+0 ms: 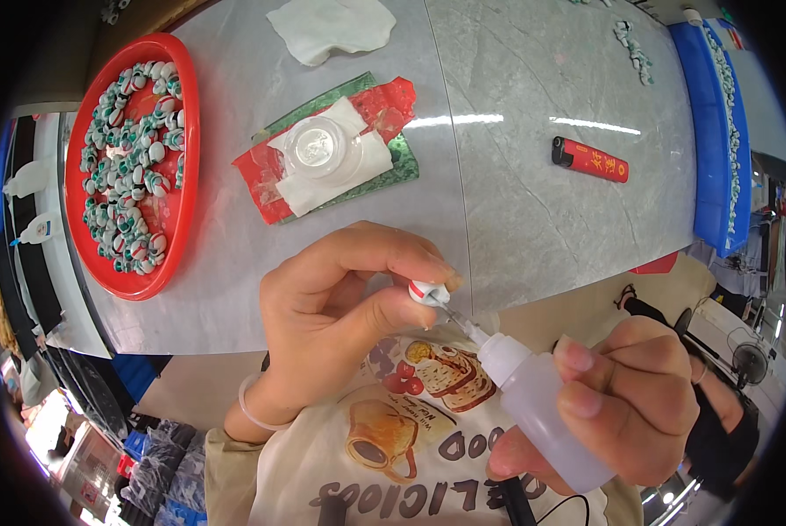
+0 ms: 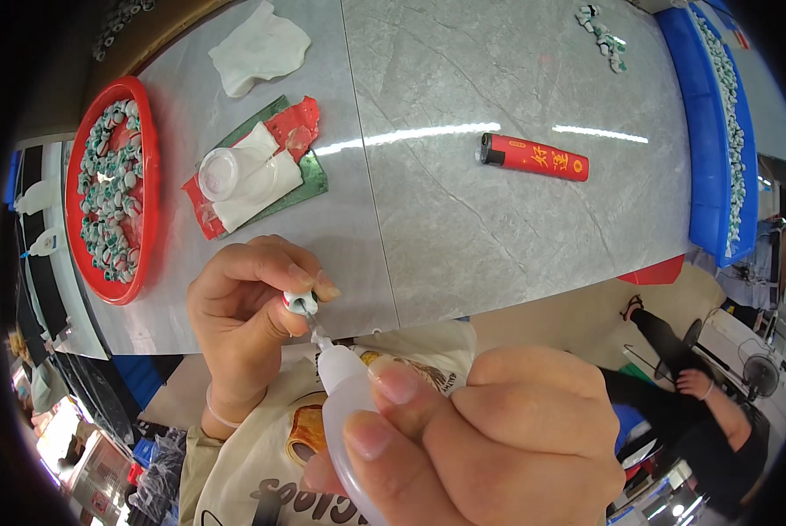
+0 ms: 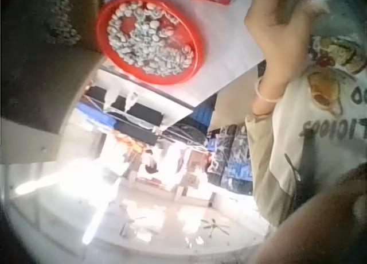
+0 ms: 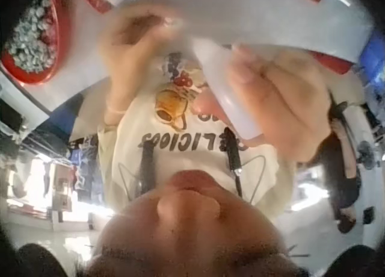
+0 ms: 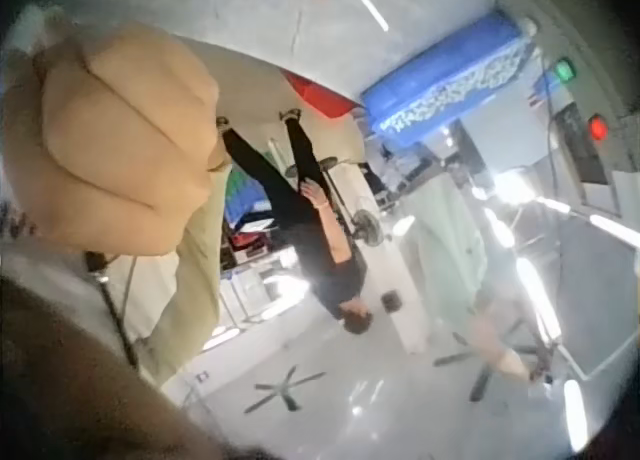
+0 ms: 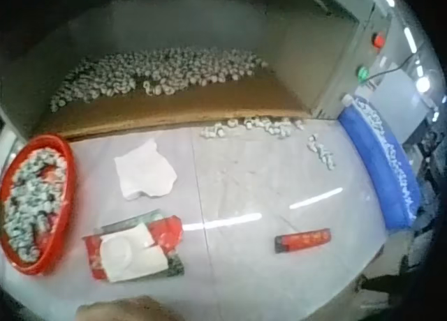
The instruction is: Assembling small plastic components by applying glue and joining pieces together at a workbench.
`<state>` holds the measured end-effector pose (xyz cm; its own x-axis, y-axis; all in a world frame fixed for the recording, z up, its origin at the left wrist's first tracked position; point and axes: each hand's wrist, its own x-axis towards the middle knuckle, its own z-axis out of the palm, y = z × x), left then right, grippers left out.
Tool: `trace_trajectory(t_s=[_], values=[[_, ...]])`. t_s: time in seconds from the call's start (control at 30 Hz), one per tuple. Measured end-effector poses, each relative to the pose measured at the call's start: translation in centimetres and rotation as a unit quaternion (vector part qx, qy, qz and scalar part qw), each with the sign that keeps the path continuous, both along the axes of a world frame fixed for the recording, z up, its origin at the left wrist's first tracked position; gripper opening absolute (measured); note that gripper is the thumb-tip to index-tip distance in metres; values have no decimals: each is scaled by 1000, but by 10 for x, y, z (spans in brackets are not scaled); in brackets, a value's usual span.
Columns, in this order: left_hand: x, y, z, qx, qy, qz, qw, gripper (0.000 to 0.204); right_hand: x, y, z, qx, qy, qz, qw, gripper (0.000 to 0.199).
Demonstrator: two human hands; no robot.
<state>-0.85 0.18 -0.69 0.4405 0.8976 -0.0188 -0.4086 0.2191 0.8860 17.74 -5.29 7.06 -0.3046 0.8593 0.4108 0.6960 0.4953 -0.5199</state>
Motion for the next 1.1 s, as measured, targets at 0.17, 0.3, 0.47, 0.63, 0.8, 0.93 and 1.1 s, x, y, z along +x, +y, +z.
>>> trace_trajectory(t_s=[0.17, 0.3, 0.47, 0.63, 0.8, 0.93, 1.1], values=[[2, 1, 2, -24, -13, 0, 1000, 21, 1, 1, 0, -7, 19, -5, 1000, 60], [1, 2, 1, -6, -14, 4, 1000, 21, 0, 0, -1, -16, 10, 0, 1000, 61], [2, 2, 2, -21, -26, 3, 999, 20, 0, 4, -3, -13, 32, 4, 999, 62], [-4, 1, 1, -37, -21, 14, 999, 20, 18, 15, 3, -88, 20, 56, 994, 60], [0, 4, 1, -23, -33, -3, 999, 21, 29, 10, -19, -34, 294, -67, 953, 45], [0, 4, 1, -32, -37, -9, 999, 22, 29, 42, -34, -73, 361, -127, 921, 37], [-3, 5, 6, -46, -18, -18, 999, 23, 17, 77, -54, -62, 245, -147, 956, 32]])
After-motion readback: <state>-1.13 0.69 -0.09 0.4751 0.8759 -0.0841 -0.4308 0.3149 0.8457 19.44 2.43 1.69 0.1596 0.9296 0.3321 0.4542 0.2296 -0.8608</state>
